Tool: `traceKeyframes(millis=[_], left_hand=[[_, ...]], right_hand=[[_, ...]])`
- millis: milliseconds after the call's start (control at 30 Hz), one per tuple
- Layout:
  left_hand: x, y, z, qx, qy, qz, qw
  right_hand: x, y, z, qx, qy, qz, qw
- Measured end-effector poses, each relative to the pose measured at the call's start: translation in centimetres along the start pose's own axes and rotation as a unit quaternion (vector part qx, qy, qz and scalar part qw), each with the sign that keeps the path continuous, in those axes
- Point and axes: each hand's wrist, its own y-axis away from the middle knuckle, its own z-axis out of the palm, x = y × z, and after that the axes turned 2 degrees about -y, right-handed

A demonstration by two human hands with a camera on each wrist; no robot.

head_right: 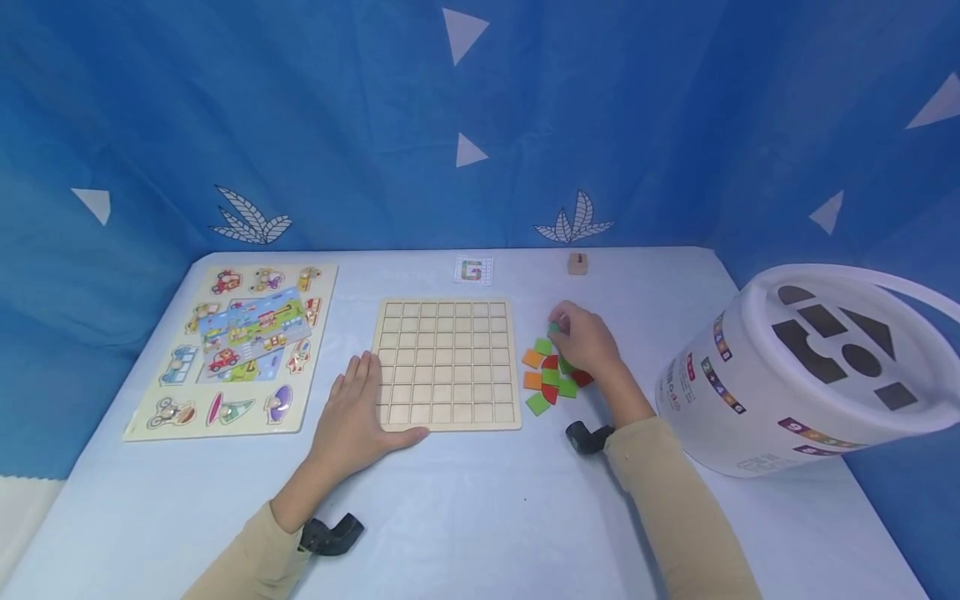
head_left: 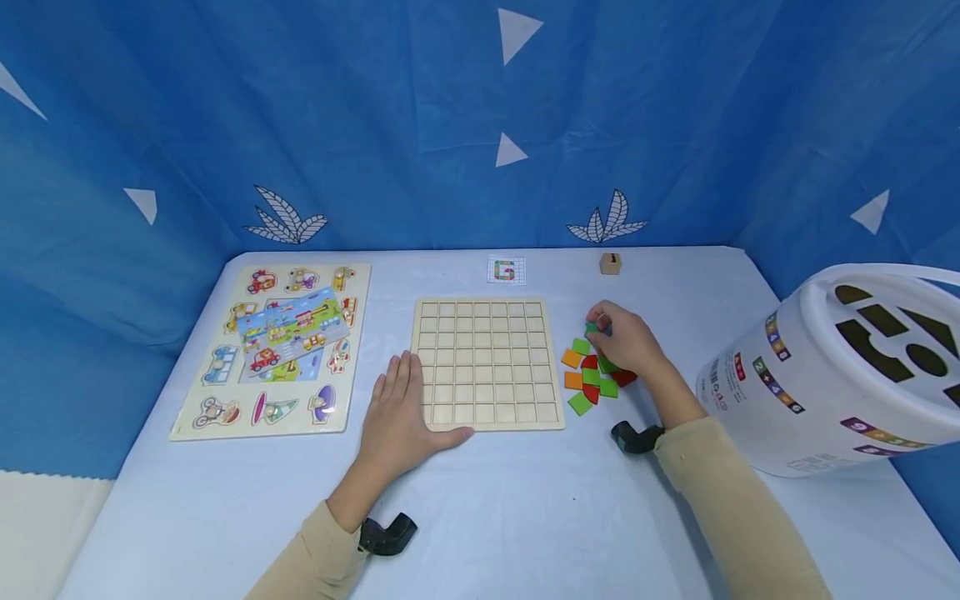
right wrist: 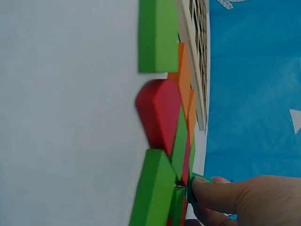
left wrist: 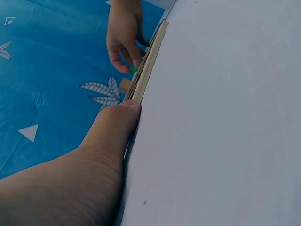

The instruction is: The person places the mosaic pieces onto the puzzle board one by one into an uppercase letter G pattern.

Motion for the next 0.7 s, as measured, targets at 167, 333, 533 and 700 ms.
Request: traceKeyframes(millis=[167, 333, 533, 700], left_hand=[[0.0, -0.1, 0.1, -0.002, -0.004, -0.002, 1.0], [0.0, -0.1, 0.1, -0.003, -0.009, -0.003, 1.0], [-0.1, -0.1, 0.2, 0.002, -0.01, -0.003, 0.9999], [0.0, -0.2, 0.3, 0.006, -0.007, -0.003, 0.9999]], right_hand=[[-1.1, -0.6, 0.0, -0.007, -0.017, -0.003, 0.9998], [-3.0, -1.6, 0.8, -0.024, -0.043, -0.036, 0.9981], [-5.8, -2.4, 2.3, -0.052, -0.065, -0.064, 0.9945], [-7.7, -2.8, 3.7, -0.066, -0.084, -0.083, 0.9908]])
